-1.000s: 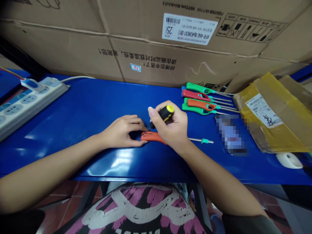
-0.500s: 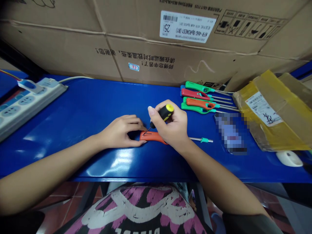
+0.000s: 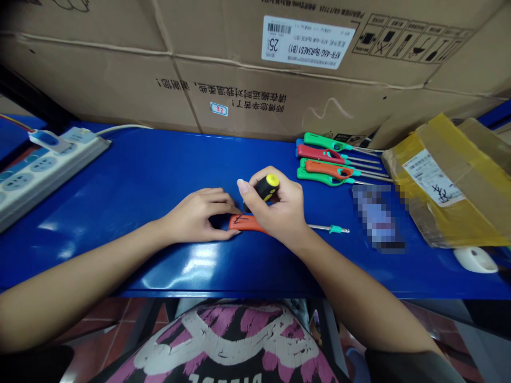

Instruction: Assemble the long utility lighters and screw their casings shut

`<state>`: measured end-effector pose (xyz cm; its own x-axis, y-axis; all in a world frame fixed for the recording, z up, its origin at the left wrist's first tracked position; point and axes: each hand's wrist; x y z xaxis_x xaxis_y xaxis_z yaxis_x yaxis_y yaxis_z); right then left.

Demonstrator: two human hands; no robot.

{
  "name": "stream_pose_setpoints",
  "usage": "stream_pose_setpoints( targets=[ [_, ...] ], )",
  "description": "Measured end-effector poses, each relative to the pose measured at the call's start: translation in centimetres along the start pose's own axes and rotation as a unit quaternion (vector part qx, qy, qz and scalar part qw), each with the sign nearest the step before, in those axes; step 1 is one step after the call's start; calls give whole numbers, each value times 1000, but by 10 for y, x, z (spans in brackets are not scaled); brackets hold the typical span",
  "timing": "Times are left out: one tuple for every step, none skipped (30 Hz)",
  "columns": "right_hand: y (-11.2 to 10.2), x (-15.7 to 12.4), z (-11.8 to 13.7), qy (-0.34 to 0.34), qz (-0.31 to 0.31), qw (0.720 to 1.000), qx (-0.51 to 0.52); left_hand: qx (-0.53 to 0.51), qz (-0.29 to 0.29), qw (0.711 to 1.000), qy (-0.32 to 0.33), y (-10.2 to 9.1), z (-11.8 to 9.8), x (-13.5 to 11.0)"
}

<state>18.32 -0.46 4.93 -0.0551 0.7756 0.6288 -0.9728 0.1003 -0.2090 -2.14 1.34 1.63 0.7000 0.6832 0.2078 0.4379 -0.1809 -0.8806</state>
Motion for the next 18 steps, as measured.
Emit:
stream_pose_setpoints(
  targets=[
    [0,0,0,3,2,1000,0,0,-1,1000,1,0,0,0],
    [1,0,1,6,4,1000,-3,-1,-1,1000,1,0,0,0],
    [1,0,1,7,3,1000,-9,-1,-2,1000,1,1,0,0],
    [2,0,1,7,0,1000,-14,-2,-2,1000,1,1,0,0],
    [2,0,2,6,-4,1000,-17,-2,-2,1000,1,1,0,1],
    [2,0,2,4,-11,1000,-15,-2,1,1000,-1,1,0,1],
    [2,1,2,2,-17,1000,-9,-3,4,1000,-2,0,0,1],
    [2,1,2,0,-23,1000,-1,-3,9,1000,-5,0,-1,1],
    [1,1,2,-3,-28,1000,5,-3,12,1000,-7,-1,-1,1],
    [1,1,2,-8,-32,999,8,-3,14,1000,-8,-1,-1,1],
    [1,1,1,-13,-33,999,5,-2,14,1000,-9,-1,-1,0],
    [1,1,1,-16,-32,999,1,0,14,1000,-10,-1,-1,0],
    [0,0,0,-19,-29,999,-4,1,13,1000,-9,-1,-1,0],
    [0,0,0,-20,-27,999,-10,3,12,1000,-9,-1,-1,0],
    [0,0,-1,-21,-24,999,-14,4,10,1000,-8,-1,-1,0],
    [0,-1,-1,-22,-23,999,-18,6,9,1000,-7,-1,-1,0],
    [0,-1,-1,-24,-23,999,-20,7,9,1000,-6,-1,-1,0],
    [1,-1,-1,-28,-24,999,-23,7,9,1000,-6,0,-1,0]
  ],
)
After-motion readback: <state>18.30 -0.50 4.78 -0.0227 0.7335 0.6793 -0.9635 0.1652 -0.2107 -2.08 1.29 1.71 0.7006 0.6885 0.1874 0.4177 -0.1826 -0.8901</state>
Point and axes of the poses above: each hand's wrist, its own x-axis towards the middle knuckle, its own y-axis out of the palm, z = x × y, and after that the axes turned 7 degrees about -y, right-handed
